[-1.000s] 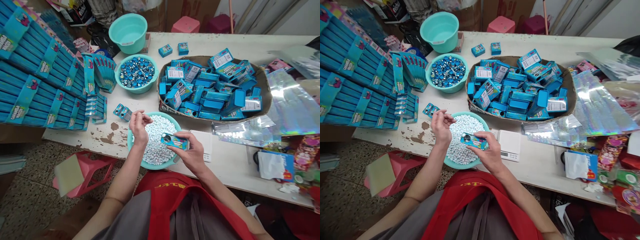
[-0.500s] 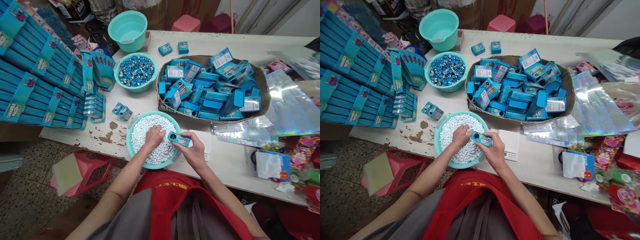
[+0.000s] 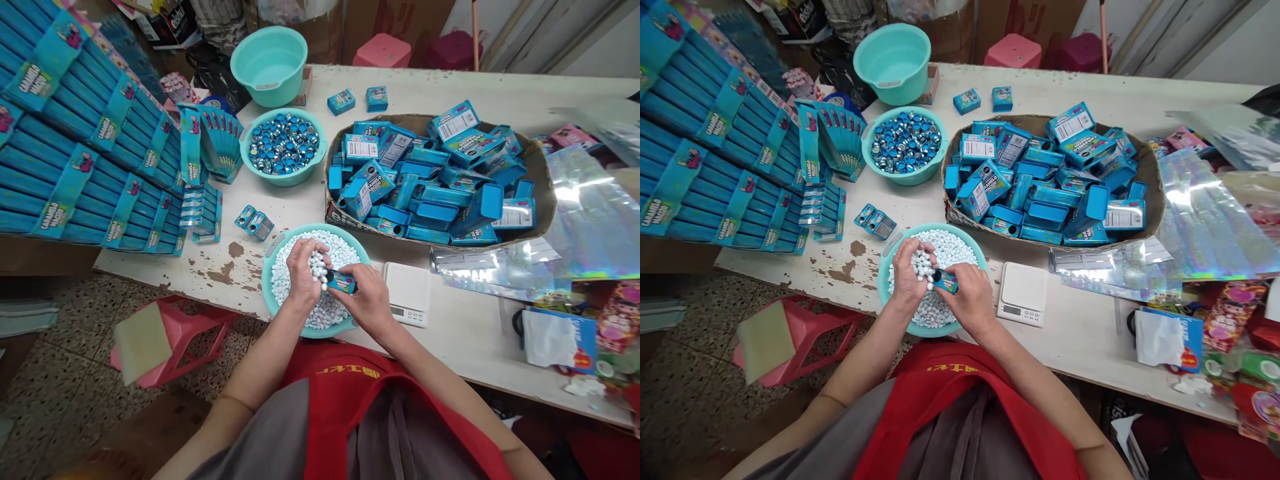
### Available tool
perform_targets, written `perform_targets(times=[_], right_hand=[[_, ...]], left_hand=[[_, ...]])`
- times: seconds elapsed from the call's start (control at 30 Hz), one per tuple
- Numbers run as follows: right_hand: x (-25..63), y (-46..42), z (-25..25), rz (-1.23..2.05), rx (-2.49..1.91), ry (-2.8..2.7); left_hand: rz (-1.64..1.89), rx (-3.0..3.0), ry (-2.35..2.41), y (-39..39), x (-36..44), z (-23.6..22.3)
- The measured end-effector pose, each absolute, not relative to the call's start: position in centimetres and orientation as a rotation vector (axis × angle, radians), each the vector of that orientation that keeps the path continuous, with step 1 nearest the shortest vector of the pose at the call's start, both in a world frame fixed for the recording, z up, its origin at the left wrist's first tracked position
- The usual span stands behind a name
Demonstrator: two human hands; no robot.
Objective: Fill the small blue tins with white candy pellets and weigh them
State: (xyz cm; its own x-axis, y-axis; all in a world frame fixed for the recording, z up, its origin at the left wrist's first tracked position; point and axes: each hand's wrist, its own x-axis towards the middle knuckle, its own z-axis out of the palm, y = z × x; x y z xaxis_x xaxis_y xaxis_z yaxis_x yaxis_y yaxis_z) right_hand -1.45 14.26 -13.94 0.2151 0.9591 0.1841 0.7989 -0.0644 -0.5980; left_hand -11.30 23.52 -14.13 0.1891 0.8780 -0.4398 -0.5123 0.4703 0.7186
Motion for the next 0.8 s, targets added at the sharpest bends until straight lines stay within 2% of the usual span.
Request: perform_targets(times=[0.2,0.8], right_hand=[[-2.2,15.8,-12.3,0.333,-1.889,-1.615],[-1.2,16.5,-11.9,0.375,-1.852,-1.548]], left_hand=[[1.218,0.505,0.978,24.0,-10.7,-13.0],[1.162,0.608,0.991,24.1,-10.1,-12.6]])
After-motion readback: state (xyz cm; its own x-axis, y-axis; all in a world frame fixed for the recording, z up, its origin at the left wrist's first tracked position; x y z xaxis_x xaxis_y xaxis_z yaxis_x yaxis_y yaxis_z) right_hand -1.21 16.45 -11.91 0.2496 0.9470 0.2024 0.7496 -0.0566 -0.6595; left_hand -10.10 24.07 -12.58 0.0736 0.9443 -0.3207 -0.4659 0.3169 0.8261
